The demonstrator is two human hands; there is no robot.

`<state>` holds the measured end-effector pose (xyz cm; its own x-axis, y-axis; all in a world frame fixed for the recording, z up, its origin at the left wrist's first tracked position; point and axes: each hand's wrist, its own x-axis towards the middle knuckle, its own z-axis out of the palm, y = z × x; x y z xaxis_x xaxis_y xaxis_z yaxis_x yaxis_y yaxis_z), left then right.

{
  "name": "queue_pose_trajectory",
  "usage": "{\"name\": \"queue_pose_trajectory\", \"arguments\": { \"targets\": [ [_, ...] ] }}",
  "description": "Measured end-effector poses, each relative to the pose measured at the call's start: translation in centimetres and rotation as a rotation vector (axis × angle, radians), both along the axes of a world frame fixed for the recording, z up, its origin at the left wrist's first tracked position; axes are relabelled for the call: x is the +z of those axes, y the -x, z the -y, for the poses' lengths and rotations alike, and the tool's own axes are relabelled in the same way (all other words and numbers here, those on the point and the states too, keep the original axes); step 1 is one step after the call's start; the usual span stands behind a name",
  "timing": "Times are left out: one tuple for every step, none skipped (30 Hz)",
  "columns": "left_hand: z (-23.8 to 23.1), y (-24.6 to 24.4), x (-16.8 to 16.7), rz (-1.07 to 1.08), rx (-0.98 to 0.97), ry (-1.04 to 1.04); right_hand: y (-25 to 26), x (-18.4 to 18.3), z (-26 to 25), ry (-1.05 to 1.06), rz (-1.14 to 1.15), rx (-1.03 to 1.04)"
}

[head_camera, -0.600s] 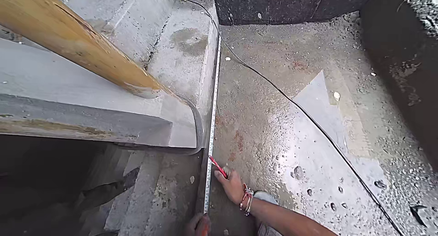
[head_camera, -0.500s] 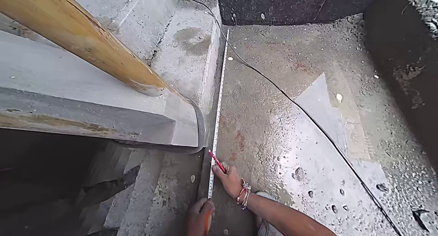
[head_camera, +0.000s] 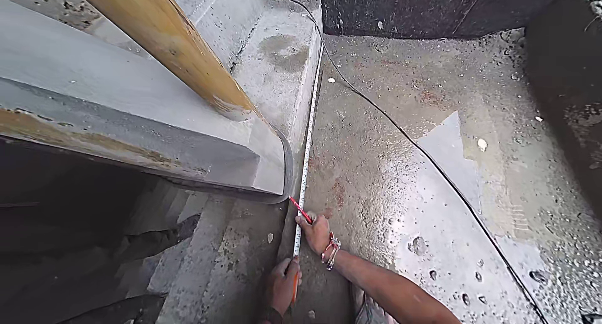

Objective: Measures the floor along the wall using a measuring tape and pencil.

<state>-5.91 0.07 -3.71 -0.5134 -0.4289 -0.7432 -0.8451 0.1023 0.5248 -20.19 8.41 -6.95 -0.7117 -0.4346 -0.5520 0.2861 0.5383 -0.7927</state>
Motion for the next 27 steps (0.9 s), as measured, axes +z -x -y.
{"name": "queue_pose_trajectory", "arguments": {
  "targets": [
    [0.2, -0.3, -0.2, 0.004, -0.003, 0.021, 0.1, 0.1, 0.2, -0.006, -0.007, 0.014],
    [0.2, -0.6, -0.2, 0.009, -0.004, 0.033, 0.2, 0.0, 0.4, -0.008, -0.018, 0.021],
    [0.2, -1.0, -0.3, 0.006, -0.005, 0.038, 0.4, 0.1, 0.5, -0.013, -0.022, 0.027],
    [0.0, -1.3, -0.3, 0.004, -0.010, 0.035, 0.6, 0.2, 0.6, -0.021, -0.022, 0.033],
    [-0.1, -1.6, -0.1, 0.009, -0.011, 0.025, 0.7, 0.2, 0.6, -0.029, -0.021, 0.040],
    [-0.3, -1.9, 0.0, 0.017, -0.007, 0.012, 0.8, 0.2, 0.6, -0.038, -0.019, 0.047],
    [-0.3, -2.3, 0.0, 0.026, -0.002, -0.001, 0.7, 0.2, 0.6, -0.045, -0.019, 0.053],
    [-0.3, -2.6, -0.1, 0.032, 0.004, -0.008, 0.6, 0.2, 0.5, -0.048, -0.020, 0.058],
    [-0.3, -3.0, -0.2, 0.033, 0.009, -0.012, 0.5, 0.1, 0.4, -0.047, -0.023, 0.057],
    [-0.3, -3.3, -0.4, 0.031, 0.011, -0.019, 0.3, 0.2, 0.3, -0.043, -0.026, 0.051],
    [-0.2, -3.5, -0.6, 0.030, 0.012, -0.028, 0.1, 0.2, 0.1, -0.043, -0.033, 0.048],
    [-0.2, -3.6, -0.7, 0.033, 0.014, -0.042, 0.0, 0.1, 0.0, -0.040, -0.041, 0.043],
    [-0.2, -3.7, -0.8, 0.038, 0.019, -0.051, 0.0, 0.0, 0.0, -0.039, -0.046, 0.040],
    [-0.3, -3.7, -0.8, 0.047, 0.022, -0.055, 0.0, 0.0, 0.1, -0.039, -0.047, 0.036],
    [-0.2, -3.7, -0.8, 0.054, 0.019, -0.051, 0.2, 0.0, 0.2, -0.041, -0.044, 0.032],
    [-0.2, -3.6, -0.9, 0.054, 0.012, -0.045, 0.7, 0.1, 0.3, -0.043, -0.043, 0.025],
    [-0.3, -3.6, -0.8, 0.049, 0.002, -0.039, 1.2, 0.2, 0.3, -0.043, -0.044, 0.010],
    [-0.3, -3.7, -0.9, 0.040, -0.010, -0.031, 1.9, 0.3, 0.4, -0.050, -0.052, -0.010],
    [-0.4, -3.9, -1.0, 0.032, -0.022, -0.020, 2.6, 0.4, 0.6, -0.059, -0.061, -0.025],
    [-0.4, -4.1, -1.1, 0.028, -0.033, -0.010, 3.3, 0.5, 0.8, -0.069, -0.062, -0.026],
    [-0.4, -4.3, -1.2, 0.033, -0.042, -0.005, 4.0, 0.4, 0.9, -0.080, -0.059, -0.015],
    [-0.3, -4.5, -1.4, 0.040, -0.052, 0.000, 4.4, 0.4, 1.1, -0.092, -0.062, 0.000],
    [-0.2, -4.8, -1.7, 0.048, -0.065, 0.001, 4.7, 0.3, 1.2, -0.102, -0.065, 0.020],
    [-0.1, -5.1, -2.1, 0.055, -0.083, 0.012, 4.7, 0.2, 1.3, -0.114, -0.065, 0.037],
    [0.0, -5.2, -2.3, 0.062, -0.092, 0.018, 4.8, 0.2, 1.4, -0.119, -0.064, 0.043],
    [-0.1, -5.0, -2.1, 0.075, -0.091, 0.019, 4.8, 0.2, 1.5, -0.116, -0.068, 0.042],
    [-0.2, -4.7, -1.7, 0.086, -0.076, 0.010, 4.7, 0.1, 1.5, -0.107, -0.074, 0.039]
  ]
}}
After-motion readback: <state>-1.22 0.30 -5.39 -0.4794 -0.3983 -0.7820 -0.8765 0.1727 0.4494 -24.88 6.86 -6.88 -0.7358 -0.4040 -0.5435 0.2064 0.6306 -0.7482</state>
